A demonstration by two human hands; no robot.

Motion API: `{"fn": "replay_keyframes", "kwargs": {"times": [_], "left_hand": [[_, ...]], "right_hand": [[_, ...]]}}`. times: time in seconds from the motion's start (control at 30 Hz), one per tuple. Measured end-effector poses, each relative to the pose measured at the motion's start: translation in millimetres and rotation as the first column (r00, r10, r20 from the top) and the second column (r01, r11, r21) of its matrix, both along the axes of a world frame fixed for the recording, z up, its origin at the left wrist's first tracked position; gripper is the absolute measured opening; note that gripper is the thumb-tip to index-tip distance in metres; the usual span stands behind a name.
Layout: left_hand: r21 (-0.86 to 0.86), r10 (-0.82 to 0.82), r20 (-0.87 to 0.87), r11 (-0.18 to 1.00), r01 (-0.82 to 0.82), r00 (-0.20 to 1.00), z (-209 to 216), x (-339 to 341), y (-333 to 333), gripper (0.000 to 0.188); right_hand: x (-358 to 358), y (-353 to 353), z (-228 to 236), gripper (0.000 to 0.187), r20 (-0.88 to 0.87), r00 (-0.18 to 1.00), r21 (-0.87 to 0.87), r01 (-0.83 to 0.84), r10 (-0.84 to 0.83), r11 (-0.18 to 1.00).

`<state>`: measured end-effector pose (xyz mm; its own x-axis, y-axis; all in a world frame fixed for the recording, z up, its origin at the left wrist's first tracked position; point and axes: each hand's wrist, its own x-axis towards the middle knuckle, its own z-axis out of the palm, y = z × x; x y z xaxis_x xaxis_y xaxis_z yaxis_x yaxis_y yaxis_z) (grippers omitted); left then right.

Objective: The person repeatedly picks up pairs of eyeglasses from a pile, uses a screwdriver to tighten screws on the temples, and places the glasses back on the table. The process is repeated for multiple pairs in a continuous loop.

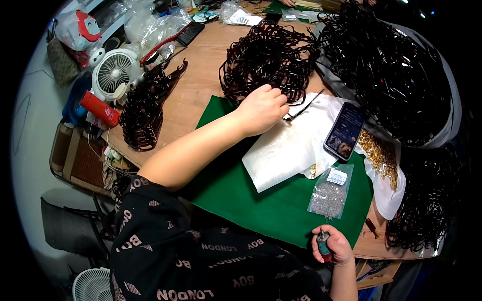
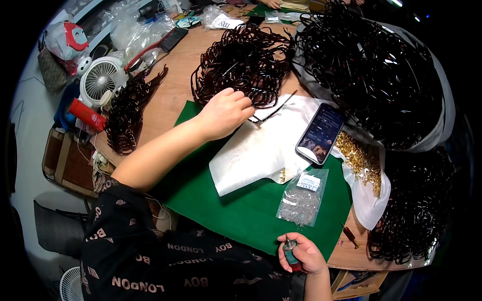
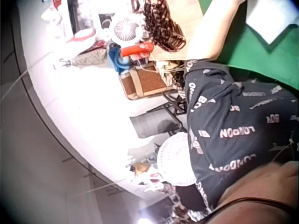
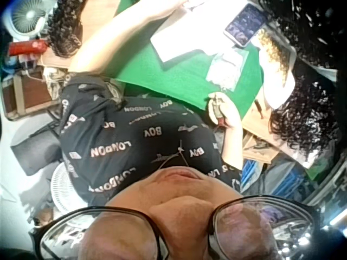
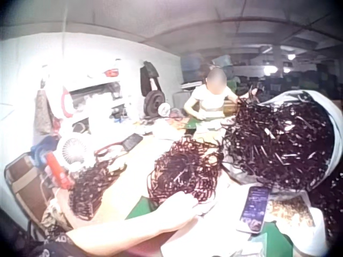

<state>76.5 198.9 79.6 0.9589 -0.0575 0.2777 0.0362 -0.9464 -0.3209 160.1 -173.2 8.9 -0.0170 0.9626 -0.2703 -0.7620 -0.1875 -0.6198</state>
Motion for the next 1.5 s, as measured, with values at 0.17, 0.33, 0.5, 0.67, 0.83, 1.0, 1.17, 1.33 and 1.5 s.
{"fn": "replay_keyframes", "kwargs": {"times": [0.17, 0.33, 0.5, 0.67, 0.83, 1.0, 1.17, 1.33, 1.5], "left_hand": [[-0.342, 0.141, 0.720, 0.924, 0.171, 0.679, 14, -12, 11, 0.008], [-0.749, 0.768, 0.494, 0.138, 0.648, 0.408, -4, -51, 34, 0.015], [-0.778, 0.901, -0.002, -0.274, 0.566, 0.434, -38, -83, 51, 0.020], [-0.893, 0.736, -0.245, -0.424, 0.148, 0.631, -47, -103, 66, 0.026], [-0.897, 0.817, -0.064, -0.298, 0.325, 0.572, -37, -103, 55, 0.028], [-0.903, 0.838, 0.148, -0.102, 0.417, 0.525, -17, -107, 59, 0.033], [-0.866, 0.926, 0.244, 0.075, 0.494, 0.287, 6, -137, 79, 0.037], [-0.925, 0.934, 0.078, -0.063, 0.375, 0.350, 1, -176, 83, 0.042], [-0.692, 0.964, -0.242, -0.249, 0.678, 0.106, -36, -213, 90, 0.037]], "right_hand": [[0, -3, -1, 0.046, -0.012, 1.000, 0.019, 0.023, -0.022, 1.000], [2, -4, -6, 0.042, -0.046, 0.999, 0.064, -0.018, 0.021, 0.998], [1, -4, -6, 0.042, -0.065, 0.997, 0.057, -0.028, 0.032, 0.998], [1, -4, -6, 0.043, -0.056, 0.998, 0.054, -0.008, 0.011, 0.999], [1, -3, -7, 0.045, -0.050, 0.999, 0.039, -0.002, 0.004, 0.999], [2, -2, -5, 0.046, -0.043, 0.999, 0.037, -0.012, 0.014, 0.999], [1, -3, -6, 0.047, -0.038, 0.999, 0.029, 0.003, -0.002, 1.000], [0, -2, -5, 0.048, -0.024, 1.000, 0.006, 0.019, -0.019, 1.000], [-1, -2, -5, 0.048, -0.031, 0.999, -0.003, 0.029, -0.029, 1.000]]}}
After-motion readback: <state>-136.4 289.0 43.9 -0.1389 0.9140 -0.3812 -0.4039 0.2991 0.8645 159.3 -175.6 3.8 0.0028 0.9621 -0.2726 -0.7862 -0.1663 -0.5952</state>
